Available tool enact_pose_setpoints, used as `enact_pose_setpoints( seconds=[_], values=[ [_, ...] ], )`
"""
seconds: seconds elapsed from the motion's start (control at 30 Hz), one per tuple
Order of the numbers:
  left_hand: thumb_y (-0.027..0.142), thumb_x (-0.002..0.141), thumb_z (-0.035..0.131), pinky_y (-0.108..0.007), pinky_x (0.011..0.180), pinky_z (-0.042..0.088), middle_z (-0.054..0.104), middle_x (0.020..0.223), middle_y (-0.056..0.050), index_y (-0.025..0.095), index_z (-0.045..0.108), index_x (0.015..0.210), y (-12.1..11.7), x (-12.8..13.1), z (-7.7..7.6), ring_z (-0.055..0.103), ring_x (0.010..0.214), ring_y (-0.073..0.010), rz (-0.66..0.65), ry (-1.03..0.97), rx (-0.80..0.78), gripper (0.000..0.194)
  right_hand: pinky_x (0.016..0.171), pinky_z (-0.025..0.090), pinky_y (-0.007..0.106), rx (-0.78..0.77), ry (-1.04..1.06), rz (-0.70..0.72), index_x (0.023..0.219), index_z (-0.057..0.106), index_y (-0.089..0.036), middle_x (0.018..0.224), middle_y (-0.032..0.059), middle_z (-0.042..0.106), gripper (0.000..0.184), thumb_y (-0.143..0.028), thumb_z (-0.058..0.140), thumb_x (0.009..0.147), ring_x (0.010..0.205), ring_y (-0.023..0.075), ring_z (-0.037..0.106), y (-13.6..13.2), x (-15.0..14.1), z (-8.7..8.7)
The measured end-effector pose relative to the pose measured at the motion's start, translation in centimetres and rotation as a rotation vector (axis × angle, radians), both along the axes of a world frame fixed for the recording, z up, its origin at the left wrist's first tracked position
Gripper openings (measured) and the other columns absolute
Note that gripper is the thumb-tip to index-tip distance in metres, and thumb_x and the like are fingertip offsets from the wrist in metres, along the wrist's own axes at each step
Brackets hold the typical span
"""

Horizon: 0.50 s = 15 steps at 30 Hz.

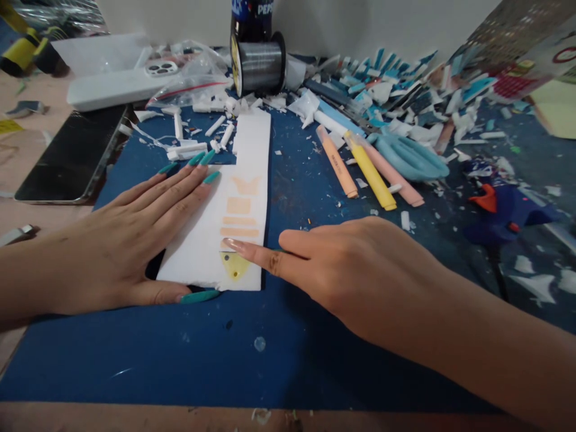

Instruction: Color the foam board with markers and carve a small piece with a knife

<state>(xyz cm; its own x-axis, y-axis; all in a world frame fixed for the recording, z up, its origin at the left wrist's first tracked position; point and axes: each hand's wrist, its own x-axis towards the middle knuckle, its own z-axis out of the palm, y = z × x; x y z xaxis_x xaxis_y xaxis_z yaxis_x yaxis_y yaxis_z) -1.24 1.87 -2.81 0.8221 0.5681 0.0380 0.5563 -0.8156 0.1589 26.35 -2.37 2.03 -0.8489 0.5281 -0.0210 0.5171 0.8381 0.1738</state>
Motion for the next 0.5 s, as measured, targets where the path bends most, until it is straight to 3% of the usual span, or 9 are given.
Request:
enact_pose_setpoints(
  seconds=[0.37,0.5],
  values=[
    [0.076,0.079,0.034,-0.055,0.115,0.012,-0.005,0.156,-0.01,0.018,-0.007,0.147,0.1,0.0,0.3,0.006,0.142,-0.0382,-0.007,0.038,-0.016,0.099,0.039,0.035,0.03,-0.011,0.012,-0.021,0.136,0.041,-0.026,0.078,0.0008,0.067,0.059,-0.001,0.023,0.086,0.049,0.0157,0.057,0.0,0.6,-0.2],
    [0.076,0.079,0.035,-0.054,0.115,0.011,-0.003,0.156,-0.009,0.019,-0.006,0.147,0.0,0.0,0.2,0.007,0.142,-0.0374,-0.003,0.019,-0.017,0.098,0.04,0.035,0.031,-0.011,0.017,-0.055,0.143,0.029,-0.032,0.083,-0.0003,0.068,0.066,-0.003,0.027,0.084,0.052,0.0165,0.058,-0.4,1.3,-0.6]
  ],
)
